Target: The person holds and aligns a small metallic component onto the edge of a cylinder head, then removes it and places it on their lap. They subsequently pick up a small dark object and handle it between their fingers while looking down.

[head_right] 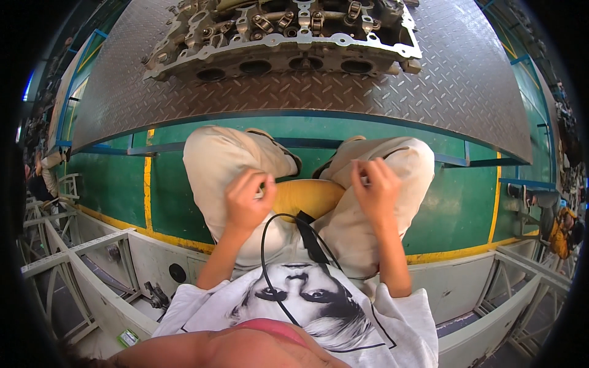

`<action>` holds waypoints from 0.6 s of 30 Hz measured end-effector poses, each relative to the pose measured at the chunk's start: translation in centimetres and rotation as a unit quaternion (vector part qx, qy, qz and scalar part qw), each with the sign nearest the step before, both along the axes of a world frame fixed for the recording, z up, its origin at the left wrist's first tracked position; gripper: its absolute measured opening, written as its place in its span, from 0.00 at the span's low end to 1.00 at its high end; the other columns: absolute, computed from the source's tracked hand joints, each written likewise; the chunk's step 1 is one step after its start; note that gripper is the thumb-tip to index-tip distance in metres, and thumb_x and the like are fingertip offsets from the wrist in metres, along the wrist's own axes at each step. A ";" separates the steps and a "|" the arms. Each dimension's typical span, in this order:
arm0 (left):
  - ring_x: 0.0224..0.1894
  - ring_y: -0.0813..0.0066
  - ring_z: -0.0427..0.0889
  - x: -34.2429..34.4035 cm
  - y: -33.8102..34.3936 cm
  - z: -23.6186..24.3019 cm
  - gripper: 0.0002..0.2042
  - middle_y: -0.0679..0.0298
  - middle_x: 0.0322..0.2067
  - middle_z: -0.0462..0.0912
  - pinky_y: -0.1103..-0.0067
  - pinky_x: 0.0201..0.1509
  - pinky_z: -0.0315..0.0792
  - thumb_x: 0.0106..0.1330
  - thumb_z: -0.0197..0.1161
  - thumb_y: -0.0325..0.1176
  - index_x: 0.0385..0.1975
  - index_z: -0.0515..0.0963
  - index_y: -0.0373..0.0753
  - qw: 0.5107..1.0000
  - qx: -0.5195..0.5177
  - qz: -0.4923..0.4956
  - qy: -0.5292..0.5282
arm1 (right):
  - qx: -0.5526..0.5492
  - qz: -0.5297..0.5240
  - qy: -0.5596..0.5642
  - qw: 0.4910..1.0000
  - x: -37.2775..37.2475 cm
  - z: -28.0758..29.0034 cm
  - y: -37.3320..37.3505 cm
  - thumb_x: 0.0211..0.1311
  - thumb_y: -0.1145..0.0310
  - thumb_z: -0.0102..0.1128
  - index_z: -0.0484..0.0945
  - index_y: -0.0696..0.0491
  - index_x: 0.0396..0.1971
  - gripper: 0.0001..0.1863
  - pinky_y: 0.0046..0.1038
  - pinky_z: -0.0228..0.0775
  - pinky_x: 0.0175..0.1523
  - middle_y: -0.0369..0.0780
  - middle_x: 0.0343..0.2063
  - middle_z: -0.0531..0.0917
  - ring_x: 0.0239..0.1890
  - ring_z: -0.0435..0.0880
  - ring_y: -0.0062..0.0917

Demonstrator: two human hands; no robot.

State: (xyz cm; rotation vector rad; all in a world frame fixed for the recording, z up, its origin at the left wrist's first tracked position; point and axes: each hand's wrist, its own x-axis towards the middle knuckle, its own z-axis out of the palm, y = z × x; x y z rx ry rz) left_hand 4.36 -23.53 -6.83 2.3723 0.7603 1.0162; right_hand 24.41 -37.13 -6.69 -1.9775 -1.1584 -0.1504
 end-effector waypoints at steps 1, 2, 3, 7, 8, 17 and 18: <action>0.19 0.66 0.73 0.4 -0.5 -0.7 0.06 0.63 0.20 0.74 0.75 0.22 0.67 0.50 0.62 0.24 0.17 0.72 0.37 1.000 0.004 0.000 -0.002 | -0.012 0.020 0.014 1.000 -0.9 -0.7 0.1 0.48 0.77 0.64 0.75 0.57 0.19 0.06 0.24 0.64 0.20 0.38 0.15 0.73 0.15 0.73 0.24; 0.19 0.66 0.73 0.6 -1.0 -1.3 0.05 0.62 0.19 0.74 0.74 0.22 0.67 0.50 0.62 0.24 0.18 0.73 0.37 1.000 0.009 -0.014 0.001 | -0.024 0.040 0.029 0.999 -1.7 -1.3 0.1 0.48 0.76 0.64 0.75 0.57 0.19 0.06 0.26 0.65 0.21 0.38 0.15 0.73 0.15 0.74 0.26; 0.19 0.65 0.73 0.8 -1.5 -1.9 0.05 0.62 0.19 0.73 0.74 0.22 0.67 0.50 0.62 0.23 0.18 0.73 0.36 0.999 0.015 -0.028 0.004 | -0.020 0.039 0.027 0.999 -2.5 -2.0 -0.1 0.48 0.76 0.64 0.75 0.57 0.19 0.06 0.26 0.65 0.21 0.38 0.15 0.73 0.15 0.74 0.26; 0.20 0.62 0.74 0.8 -2.8 -4.8 0.06 0.62 0.18 0.72 0.72 0.23 0.67 0.50 0.62 0.25 0.17 0.72 0.37 0.999 -0.016 -0.026 0.026 | -0.046 0.091 0.038 0.994 -4.2 -3.9 0.7 0.48 0.75 0.63 0.74 0.56 0.18 0.06 0.30 0.66 0.23 0.39 0.17 0.73 0.18 0.75 0.32; 0.21 0.61 0.74 0.9 -3.0 -5.3 0.06 0.62 0.18 0.72 0.71 0.23 0.68 0.50 0.62 0.26 0.17 0.71 0.37 0.998 -0.019 -0.037 0.047 | -0.057 0.107 0.039 0.992 -4.6 -4.1 0.7 0.48 0.74 0.62 0.73 0.56 0.18 0.06 0.31 0.67 0.24 0.39 0.17 0.73 0.19 0.75 0.33; 0.26 0.60 0.76 1.4 -3.6 -6.0 0.06 0.59 0.21 0.73 0.68 0.27 0.70 0.53 0.59 0.27 0.19 0.70 0.36 0.989 -0.048 -0.086 0.107 | -0.056 0.119 0.061 0.989 -5.1 -5.0 0.5 0.46 0.74 0.61 0.72 0.56 0.18 0.06 0.31 0.67 0.25 0.40 0.18 0.73 0.19 0.75 0.34; 0.26 0.60 0.76 1.4 -3.6 -6.0 0.06 0.59 0.21 0.73 0.68 0.27 0.70 0.53 0.59 0.27 0.19 0.70 0.36 0.989 -0.049 -0.084 0.107 | -0.056 0.121 0.062 0.989 -5.2 -4.9 0.5 0.46 0.74 0.61 0.72 0.56 0.18 0.06 0.31 0.67 0.25 0.40 0.18 0.73 0.19 0.75 0.34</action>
